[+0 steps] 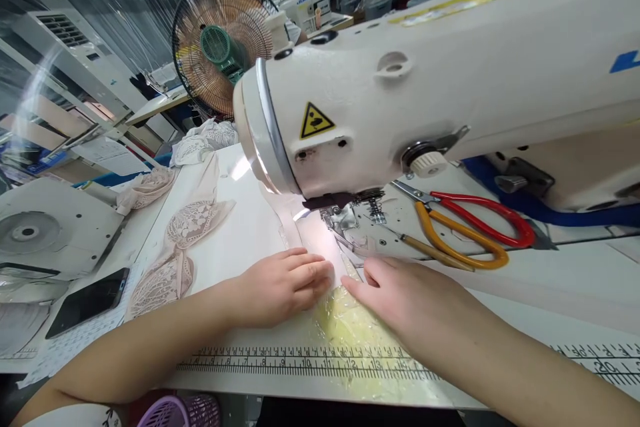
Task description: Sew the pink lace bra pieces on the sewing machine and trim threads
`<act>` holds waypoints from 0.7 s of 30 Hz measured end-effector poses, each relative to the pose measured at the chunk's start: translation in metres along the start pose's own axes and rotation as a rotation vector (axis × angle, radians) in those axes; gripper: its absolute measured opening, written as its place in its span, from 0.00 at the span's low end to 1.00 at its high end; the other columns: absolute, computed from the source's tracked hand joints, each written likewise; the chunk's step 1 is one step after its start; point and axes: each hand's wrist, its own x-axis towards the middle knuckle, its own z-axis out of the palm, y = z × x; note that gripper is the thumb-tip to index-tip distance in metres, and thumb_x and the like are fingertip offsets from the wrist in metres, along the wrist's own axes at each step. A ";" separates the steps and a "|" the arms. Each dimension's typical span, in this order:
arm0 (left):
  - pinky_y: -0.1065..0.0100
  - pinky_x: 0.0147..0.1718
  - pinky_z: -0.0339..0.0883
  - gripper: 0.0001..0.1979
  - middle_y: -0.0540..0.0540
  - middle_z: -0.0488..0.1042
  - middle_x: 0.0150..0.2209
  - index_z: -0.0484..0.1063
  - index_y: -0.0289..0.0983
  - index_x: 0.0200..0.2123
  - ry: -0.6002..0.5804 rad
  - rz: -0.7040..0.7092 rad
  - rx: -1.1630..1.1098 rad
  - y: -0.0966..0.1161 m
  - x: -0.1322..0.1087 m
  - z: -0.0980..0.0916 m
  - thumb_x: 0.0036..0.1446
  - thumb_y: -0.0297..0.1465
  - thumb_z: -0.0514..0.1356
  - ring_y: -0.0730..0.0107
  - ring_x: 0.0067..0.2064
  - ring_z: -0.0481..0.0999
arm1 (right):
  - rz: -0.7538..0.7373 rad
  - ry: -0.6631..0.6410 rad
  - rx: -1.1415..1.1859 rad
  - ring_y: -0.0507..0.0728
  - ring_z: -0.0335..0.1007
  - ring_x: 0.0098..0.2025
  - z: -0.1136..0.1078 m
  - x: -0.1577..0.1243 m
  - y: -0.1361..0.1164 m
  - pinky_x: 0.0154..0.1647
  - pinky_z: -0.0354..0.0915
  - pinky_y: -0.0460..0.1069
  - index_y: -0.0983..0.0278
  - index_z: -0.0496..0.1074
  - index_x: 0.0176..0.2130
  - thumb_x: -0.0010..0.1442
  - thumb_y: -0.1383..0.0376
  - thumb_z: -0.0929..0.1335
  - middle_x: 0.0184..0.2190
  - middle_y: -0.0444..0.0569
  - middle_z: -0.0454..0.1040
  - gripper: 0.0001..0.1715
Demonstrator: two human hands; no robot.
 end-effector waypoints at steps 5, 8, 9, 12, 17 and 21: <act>0.65 0.48 0.67 0.15 0.43 0.75 0.47 0.74 0.32 0.42 0.014 0.016 0.022 -0.012 -0.001 0.002 0.65 0.29 0.48 0.66 0.48 0.72 | 0.014 0.055 -0.063 0.51 0.48 0.19 0.010 0.011 0.007 0.21 0.35 0.48 0.54 0.75 0.43 0.52 0.68 0.61 0.21 0.46 0.62 0.21; 0.64 0.48 0.67 0.15 0.42 0.74 0.48 0.72 0.32 0.47 -0.006 0.013 0.017 -0.020 -0.002 0.002 0.65 0.30 0.49 0.64 0.49 0.72 | 0.007 0.060 -0.110 0.52 0.50 0.18 0.009 0.018 0.008 0.21 0.35 0.49 0.53 0.75 0.44 0.51 0.70 0.61 0.19 0.45 0.63 0.25; 0.64 0.48 0.67 0.15 0.42 0.74 0.48 0.72 0.33 0.48 -0.011 0.016 0.016 -0.022 -0.002 0.003 0.65 0.30 0.49 0.64 0.49 0.72 | -0.002 0.044 -0.126 0.52 0.51 0.18 0.006 0.021 0.008 0.21 0.35 0.49 0.53 0.75 0.45 0.49 0.71 0.61 0.19 0.45 0.64 0.27; 0.64 0.49 0.67 0.15 0.42 0.74 0.48 0.72 0.33 0.47 -0.016 0.023 0.017 -0.029 -0.003 0.006 0.66 0.30 0.48 0.64 0.50 0.72 | 0.030 -0.121 -0.138 0.54 0.58 0.18 -0.009 0.033 0.006 0.19 0.37 0.48 0.51 0.72 0.50 0.48 0.73 0.62 0.20 0.45 0.68 0.32; 0.63 0.49 0.66 0.16 0.43 0.74 0.48 0.72 0.35 0.47 -0.052 -0.022 0.020 -0.039 -0.004 0.011 0.66 0.30 0.47 0.64 0.50 0.71 | 0.201 -0.422 -0.125 0.60 0.69 0.24 -0.032 0.053 -0.002 0.19 0.44 0.48 0.49 0.68 0.54 0.52 0.73 0.64 0.24 0.45 0.74 0.33; 0.63 0.50 0.65 0.15 0.41 0.72 0.51 0.70 0.35 0.50 -0.106 -0.028 0.007 -0.048 -0.004 0.013 0.66 0.29 0.47 0.63 0.53 0.70 | 0.344 -0.408 -0.010 0.59 0.68 0.21 -0.027 0.062 -0.004 0.17 0.49 0.48 0.54 0.73 0.49 0.59 0.66 0.62 0.17 0.46 0.71 0.20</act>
